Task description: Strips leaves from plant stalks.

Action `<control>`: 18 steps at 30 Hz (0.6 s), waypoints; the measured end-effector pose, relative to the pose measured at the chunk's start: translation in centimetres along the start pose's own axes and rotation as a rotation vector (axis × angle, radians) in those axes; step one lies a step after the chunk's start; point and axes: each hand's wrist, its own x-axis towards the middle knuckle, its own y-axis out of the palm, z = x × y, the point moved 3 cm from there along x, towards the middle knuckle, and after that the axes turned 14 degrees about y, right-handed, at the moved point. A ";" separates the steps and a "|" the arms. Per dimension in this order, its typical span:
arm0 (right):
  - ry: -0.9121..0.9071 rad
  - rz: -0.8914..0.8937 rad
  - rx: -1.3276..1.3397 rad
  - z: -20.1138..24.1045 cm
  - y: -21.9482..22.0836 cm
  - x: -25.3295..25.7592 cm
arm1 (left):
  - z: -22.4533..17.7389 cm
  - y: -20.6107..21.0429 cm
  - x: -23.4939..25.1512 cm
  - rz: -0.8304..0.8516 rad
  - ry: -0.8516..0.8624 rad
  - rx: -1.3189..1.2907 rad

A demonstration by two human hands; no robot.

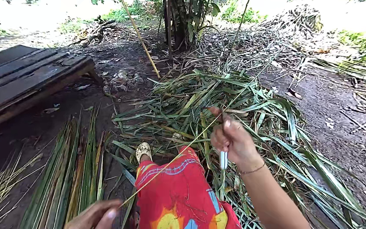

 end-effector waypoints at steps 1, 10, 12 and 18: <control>0.028 0.056 -0.001 -1.4 1.9 -0.5 | -1.6 1.4 1.8 -0.047 0.089 0.053; -0.033 0.267 -0.025 -4.9 6.5 -2.3 | -6.4 8.0 8.8 -0.319 0.473 0.271; -0.069 0.139 0.025 -3.6 4.0 -1.7 | -6.1 7.5 8.2 -0.301 0.454 0.257; 0.046 0.183 0.034 -3.2 4.1 -2.3 | -5.6 8.3 8.1 -0.315 0.394 0.270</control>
